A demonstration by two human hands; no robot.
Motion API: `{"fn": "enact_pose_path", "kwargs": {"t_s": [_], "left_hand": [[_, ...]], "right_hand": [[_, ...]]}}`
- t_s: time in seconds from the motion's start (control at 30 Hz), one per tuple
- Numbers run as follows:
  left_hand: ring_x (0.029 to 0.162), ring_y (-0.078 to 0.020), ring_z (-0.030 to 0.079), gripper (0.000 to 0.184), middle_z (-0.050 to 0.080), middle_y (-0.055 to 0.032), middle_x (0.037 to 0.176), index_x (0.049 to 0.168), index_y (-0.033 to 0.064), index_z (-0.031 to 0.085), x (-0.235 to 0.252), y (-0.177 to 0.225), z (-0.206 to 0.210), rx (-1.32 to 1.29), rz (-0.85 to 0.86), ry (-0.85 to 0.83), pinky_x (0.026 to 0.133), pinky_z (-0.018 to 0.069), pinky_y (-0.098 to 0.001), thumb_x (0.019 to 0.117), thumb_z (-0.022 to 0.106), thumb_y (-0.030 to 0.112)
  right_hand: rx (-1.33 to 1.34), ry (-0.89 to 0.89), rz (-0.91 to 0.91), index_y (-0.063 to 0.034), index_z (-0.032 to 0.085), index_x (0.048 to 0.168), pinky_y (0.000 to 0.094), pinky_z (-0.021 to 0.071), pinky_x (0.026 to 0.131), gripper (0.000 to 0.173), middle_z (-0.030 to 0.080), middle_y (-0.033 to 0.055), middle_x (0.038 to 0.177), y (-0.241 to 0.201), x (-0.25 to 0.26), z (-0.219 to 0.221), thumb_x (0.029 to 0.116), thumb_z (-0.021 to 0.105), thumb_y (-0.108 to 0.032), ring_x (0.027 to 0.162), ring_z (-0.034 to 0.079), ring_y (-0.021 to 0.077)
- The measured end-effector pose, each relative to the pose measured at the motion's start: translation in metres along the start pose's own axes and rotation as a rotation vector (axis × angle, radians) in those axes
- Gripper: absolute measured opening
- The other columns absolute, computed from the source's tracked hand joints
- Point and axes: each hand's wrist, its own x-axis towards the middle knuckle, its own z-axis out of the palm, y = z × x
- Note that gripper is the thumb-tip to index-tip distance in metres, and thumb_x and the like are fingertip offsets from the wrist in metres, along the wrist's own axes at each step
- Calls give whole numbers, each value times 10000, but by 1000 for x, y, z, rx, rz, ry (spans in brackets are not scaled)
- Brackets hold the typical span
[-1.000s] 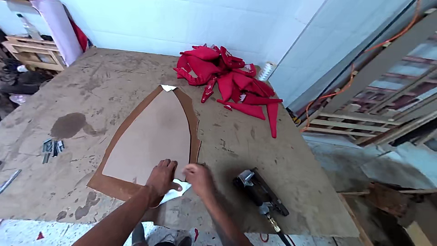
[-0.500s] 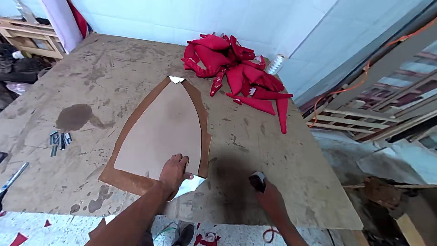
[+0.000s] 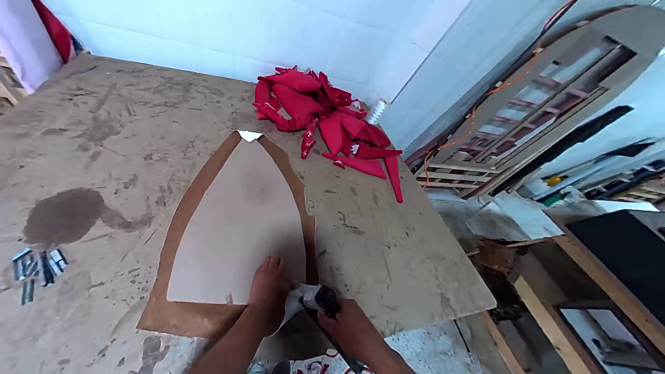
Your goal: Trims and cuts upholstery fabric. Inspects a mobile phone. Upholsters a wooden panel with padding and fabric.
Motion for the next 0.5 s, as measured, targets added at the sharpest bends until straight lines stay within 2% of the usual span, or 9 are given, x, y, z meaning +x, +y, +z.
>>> {"fn": "enact_pose_path", "kwargs": {"t_s": [0.1,0.13,0.2,0.27,0.3,0.37,0.4,0.47,0.5], "left_hand": [[1197,-261,625,439,663,-88,1236,1203,125,686,-10,-20,-14,-217,-1,50,1015,536,-467,944,662,479],[1190,-237,638,420,683,-65,1232,1175,142,709,-17,-39,-24,-301,-21,172,1042,528,-462,946,667,492],[1214,-236,620,430,693,-40,1242,1137,181,729,-48,-97,-43,-313,-129,501,1081,492,-479,942,639,554],[1268,-367,576,521,630,-156,1342,1263,152,683,-82,-150,-52,-248,-328,634,1074,454,-605,940,611,555],[1308,-415,544,584,578,-201,1412,1340,146,644,-93,-164,-48,-236,-420,609,1078,428,-646,931,599,561],[1352,-444,510,700,498,-237,1501,1431,172,592,-106,-165,-35,-252,-518,526,1077,432,-661,887,635,611],[1351,-435,511,731,502,-236,1494,1435,175,590,-109,-156,-31,-282,-556,517,1077,437,-653,860,661,622],[1290,-372,583,704,600,-201,1397,1437,146,586,-113,-120,-21,-443,-607,503,1066,471,-621,887,676,577],[1249,-332,619,666,637,-175,1352,1437,139,585,-118,-94,-12,-517,-601,458,1057,494,-591,908,678,533]], "right_hand": [[2,65,5,-112,707,1002,515,605,705,392,719,71,797,12,-5,-9,924,653,-493,713,717,235],[-27,138,-4,-105,704,1076,538,609,754,403,735,95,870,22,-1,-21,919,675,-474,780,730,261],[-126,263,-2,-79,639,1273,594,579,871,470,712,166,1116,50,13,-48,904,726,-359,982,711,343],[-236,334,24,-72,574,1402,598,566,924,588,604,203,1352,94,36,-70,873,753,-256,1109,671,389],[-285,352,29,-62,541,1442,585,565,934,652,551,218,1412,115,49,-78,855,762,-238,1144,654,398],[-296,375,-46,-64,502,1489,577,524,1012,703,503,234,1471,136,71,-76,852,748,-230,1254,591,406],[-241,391,-123,-88,543,1465,563,494,1062,642,527,213,1462,137,76,-65,866,732,-224,1301,561,385],[-64,332,-182,-87,587,1429,519,465,1115,531,569,179,1440,131,65,-33,940,682,-271,1328,555,332],[48,282,-154,-87,568,1445,500,504,1078,552,608,154,1395,130,53,-14,972,647,-359,1263,609,296]]}}
